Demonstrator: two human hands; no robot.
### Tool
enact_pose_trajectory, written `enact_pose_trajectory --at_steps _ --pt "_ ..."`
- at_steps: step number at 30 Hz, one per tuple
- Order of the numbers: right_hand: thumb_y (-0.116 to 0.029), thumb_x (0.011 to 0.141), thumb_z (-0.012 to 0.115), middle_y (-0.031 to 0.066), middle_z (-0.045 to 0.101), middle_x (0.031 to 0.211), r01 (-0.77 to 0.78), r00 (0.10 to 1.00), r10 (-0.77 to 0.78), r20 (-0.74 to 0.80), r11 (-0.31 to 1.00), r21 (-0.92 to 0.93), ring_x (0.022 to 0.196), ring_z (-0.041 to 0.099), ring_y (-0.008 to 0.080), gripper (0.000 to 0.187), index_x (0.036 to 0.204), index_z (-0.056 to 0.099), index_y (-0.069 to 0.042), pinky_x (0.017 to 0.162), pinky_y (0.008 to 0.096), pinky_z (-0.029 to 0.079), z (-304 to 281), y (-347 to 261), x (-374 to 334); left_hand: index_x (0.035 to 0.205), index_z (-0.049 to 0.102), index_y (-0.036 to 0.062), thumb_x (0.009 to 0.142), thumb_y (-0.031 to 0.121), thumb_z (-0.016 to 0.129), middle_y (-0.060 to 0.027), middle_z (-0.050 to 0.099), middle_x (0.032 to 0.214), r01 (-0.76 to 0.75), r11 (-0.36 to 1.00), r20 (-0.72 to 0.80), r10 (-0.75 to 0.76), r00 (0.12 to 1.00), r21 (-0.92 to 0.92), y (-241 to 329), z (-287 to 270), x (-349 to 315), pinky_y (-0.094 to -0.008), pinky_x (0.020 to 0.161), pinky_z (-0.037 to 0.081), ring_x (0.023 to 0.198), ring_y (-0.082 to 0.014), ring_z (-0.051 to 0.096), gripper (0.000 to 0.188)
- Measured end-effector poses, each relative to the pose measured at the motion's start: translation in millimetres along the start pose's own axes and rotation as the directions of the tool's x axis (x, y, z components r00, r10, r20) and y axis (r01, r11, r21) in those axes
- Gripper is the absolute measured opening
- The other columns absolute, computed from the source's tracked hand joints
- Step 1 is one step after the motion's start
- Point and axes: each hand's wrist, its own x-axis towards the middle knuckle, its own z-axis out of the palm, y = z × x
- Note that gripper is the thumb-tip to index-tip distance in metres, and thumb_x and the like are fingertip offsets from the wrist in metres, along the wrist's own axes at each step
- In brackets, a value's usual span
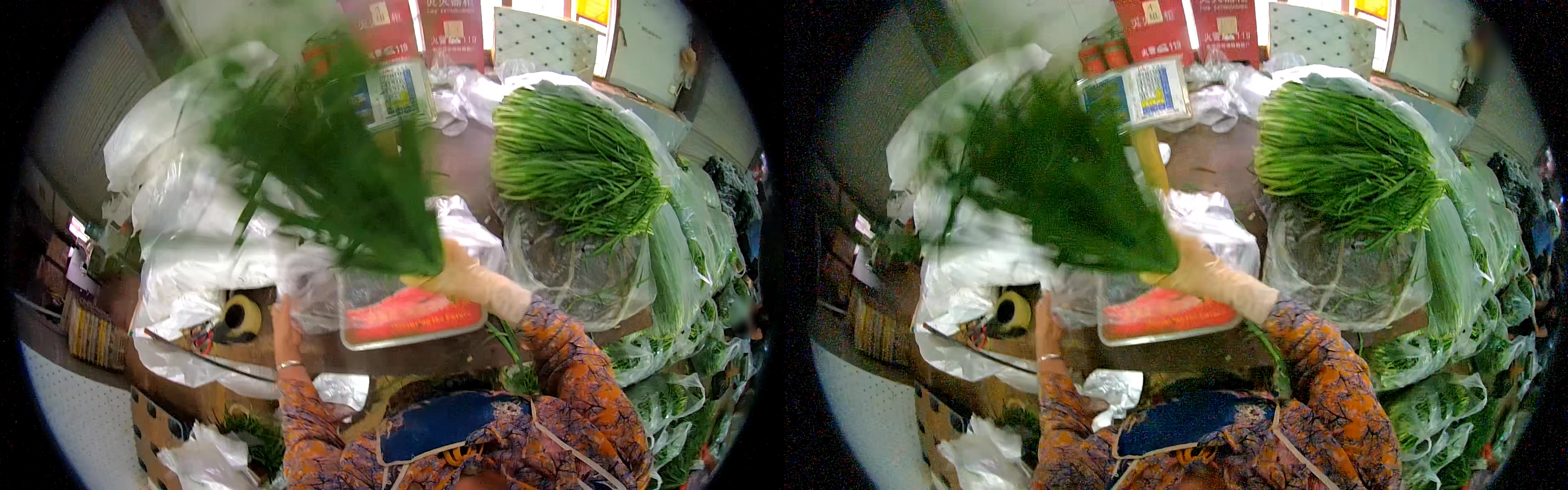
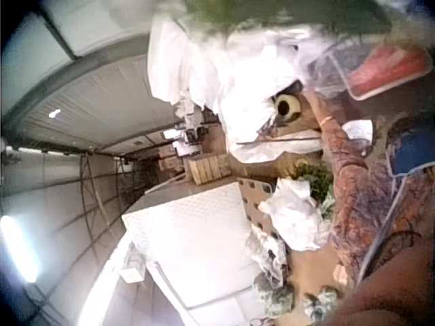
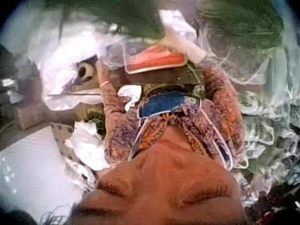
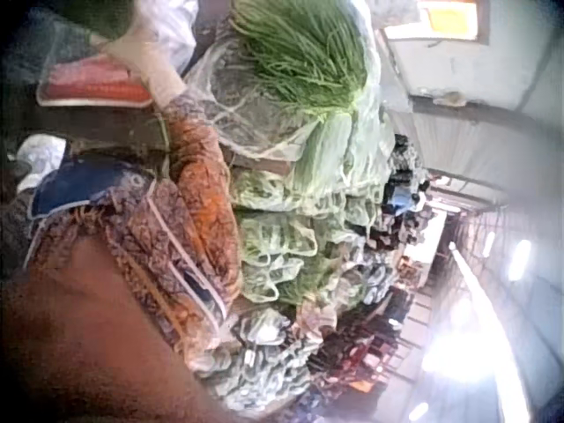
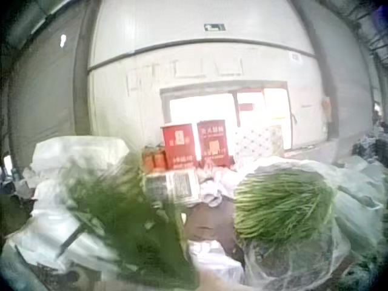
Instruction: The person gathers green onions from a large pile, aligns them into bundles, and places them on a digital scale. They then transfer the weighed bundles into plastic bags and set the bags aside. The process is repeated continuously throughout the clip.
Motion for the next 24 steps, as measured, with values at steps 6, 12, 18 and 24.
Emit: enact_pose_trajectory --at_steps 6,12,18,24 --pt "-0.013 0.073 0.062 0.0143 0.06 0.1 -0.111 0.849 0.374 0.373 0.816 -0.567 0.093 0.059 0.0257 0.05 0.121 0.048 -0.008 0.079 0.0368 0.047 23.4 35.9 31.5 0.137 0.026 0.0123 0.091 0.032 0.045 -0.0143 0.056 0.097 0.263 0.741 0.622 0.256 0.74 -0.618 47.8 22.4 -65.1 -0.0346 0.057 0.05 0.066 -0.0172 0.051 0.054" --pt "-0.015 0.075 0.062 0.0112 0.061 0.094 -0.324 0.607 0.666 0.434 0.706 -0.63 0.087 0.06 0.0211 0.044 0.117 0.052 -0.009 0.075 0.0336 0.048 0.0 49.0 68.8 0.137 0.027 0.0119 0.09 0.041 0.044 -0.0155 0.056 0.105 -0.148 0.881 0.39 0.343 0.855 -0.45 101.0 -11.8 -109.4 -0.0309 0.065 0.045 0.077 -0.0154 0.051 0.058" --pt "-0.015 0.076 0.064 0.0103 0.062 0.1 -0.303 0.804 0.361 0.472 0.932 -0.197 0.091 0.059 0.0212 0.039 0.113 0.055 -0.008 0.078 0.033 0.048 -53.4 -35.6 25.0 0.123 0.043 0.0033 0.089 0.019 0.053 -0.0098 0.056 0.1 -0.54 0.765 -0.044 0.59 0.807 0.35 91.4 10.3 -99.1 -0.0291 0.074 0.046 0.088 -0.0174 0.055 0.039" --pt "-0.032 0.074 0.069 0.0123 0.056 0.109 -0.685 0.726 0.625 -0.286 0.695 -0.218 0.098 0.055 0.0233 0.051 0.116 0.054 -0.008 0.087 0.0328 0.044 -86.8 37.3 -136.3 0.129 0.037 -0.0004 0.086 0.008 0.053 -0.0147 0.038 0.131 -0.595 0.702 -0.157 0.688 0.709 0.391 106.5 48.9 -116.3 -0.0354 0.097 0.034 0.117 -0.0228 0.042 0.047"
